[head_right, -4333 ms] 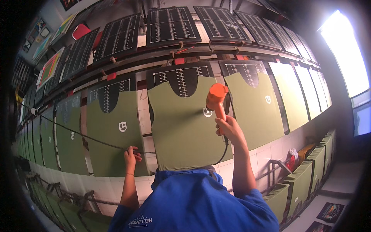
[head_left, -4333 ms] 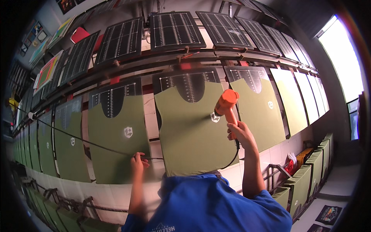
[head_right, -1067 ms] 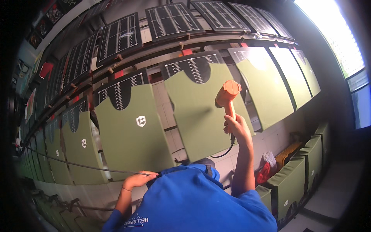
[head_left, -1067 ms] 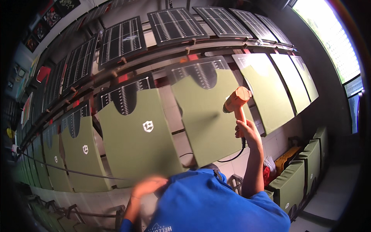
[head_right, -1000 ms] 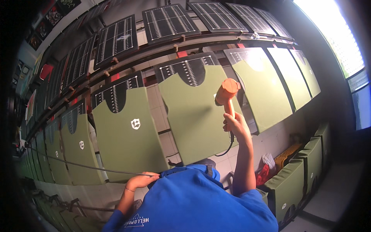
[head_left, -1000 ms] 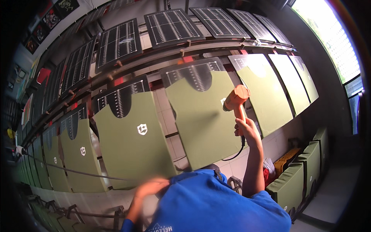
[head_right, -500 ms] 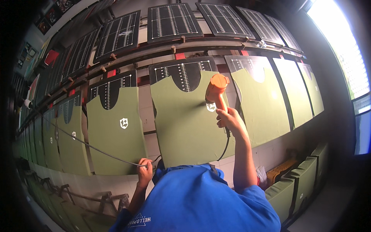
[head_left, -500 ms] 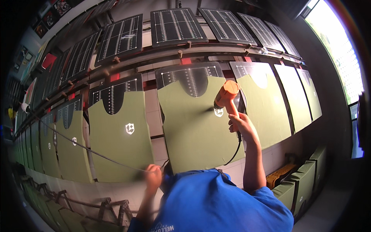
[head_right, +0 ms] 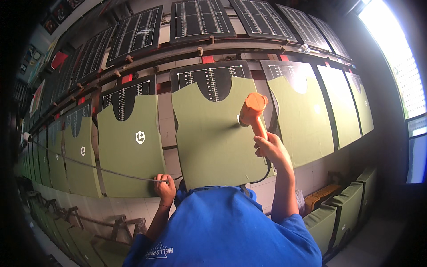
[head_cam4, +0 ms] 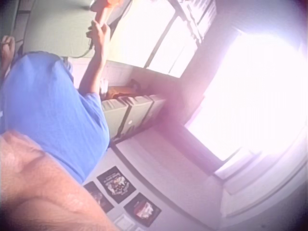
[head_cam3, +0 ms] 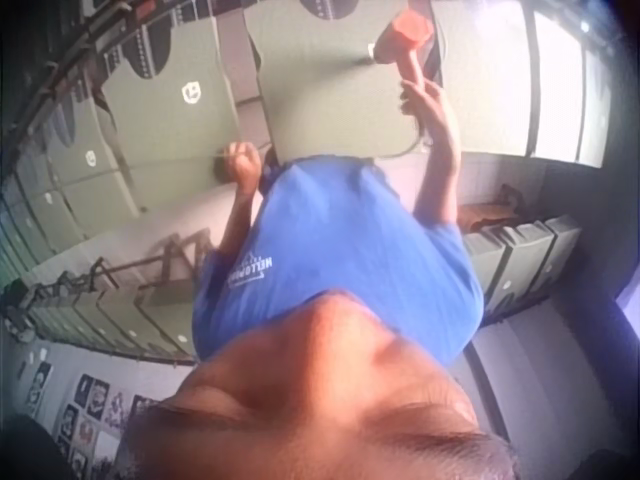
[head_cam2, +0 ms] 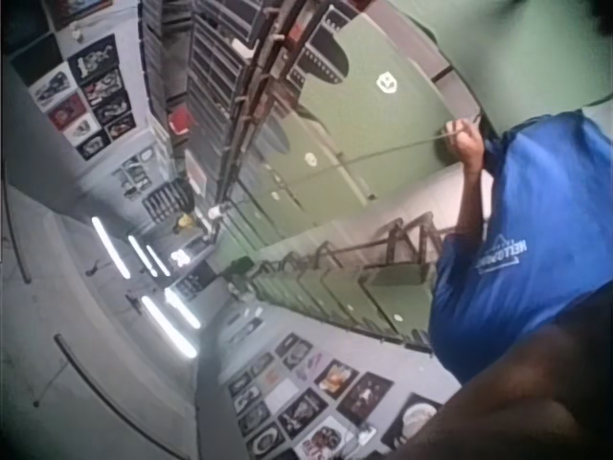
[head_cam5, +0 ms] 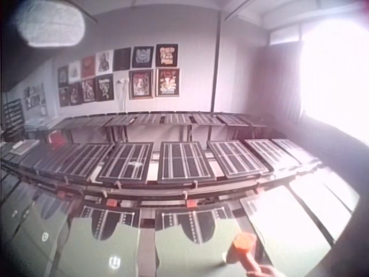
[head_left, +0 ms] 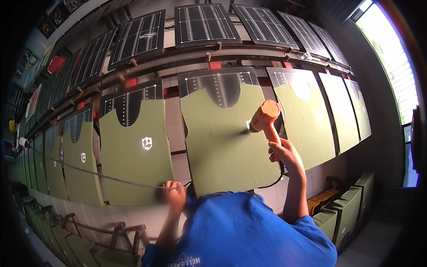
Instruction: The person uses a heat gun to apply heat to a series of green shirts laid out on a heat press machine. They move the heat gun systematically across the surface of each shirt, focusing on the chest area where a logo is printed.
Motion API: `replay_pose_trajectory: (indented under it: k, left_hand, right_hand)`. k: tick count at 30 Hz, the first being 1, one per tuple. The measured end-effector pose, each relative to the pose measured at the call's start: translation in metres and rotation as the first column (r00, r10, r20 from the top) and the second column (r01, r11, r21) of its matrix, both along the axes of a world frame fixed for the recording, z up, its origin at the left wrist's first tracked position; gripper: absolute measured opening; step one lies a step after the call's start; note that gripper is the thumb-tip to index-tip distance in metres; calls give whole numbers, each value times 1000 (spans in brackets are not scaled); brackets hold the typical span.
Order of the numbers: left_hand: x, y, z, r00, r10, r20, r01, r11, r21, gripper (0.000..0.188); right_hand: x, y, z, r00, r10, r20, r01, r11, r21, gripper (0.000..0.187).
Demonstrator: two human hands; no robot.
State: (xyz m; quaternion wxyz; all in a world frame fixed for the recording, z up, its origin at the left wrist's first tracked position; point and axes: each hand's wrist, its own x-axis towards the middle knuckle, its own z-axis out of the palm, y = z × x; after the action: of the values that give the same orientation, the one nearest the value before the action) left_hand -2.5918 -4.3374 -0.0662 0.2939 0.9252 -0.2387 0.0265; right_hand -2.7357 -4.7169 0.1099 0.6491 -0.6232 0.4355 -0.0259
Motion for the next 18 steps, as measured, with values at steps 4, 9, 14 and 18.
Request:
replay_pose_trajectory:
  k: [4, 9, 14, 18]
  left_hand:
    - [1, 0, 0, 1000, 13, -17, -13, 1000, 1, 15]
    - [2, 1, 0, 1000, 10, -9, -10, 1000, 18, 15]
    - [1, 0, 2, 999, 5, -41, -4, 1000, 22, 15]
    - [1, 1, -4, 1000, -8, -7, 9, 999, 40, 16]
  right_hand:
    - [-5, 0, -2, 1000, 0, 2, 0, 1000, -21, 25]
    - [-1, -4, -6, 999, -38, -13, 37, 997, -62, 27]
    - [16, -11, -6, 994, -99, 47, 101, 994, -43, 28]
    - [25, -15, -8, 998, -19, 59, 21, 999, -44, 31]
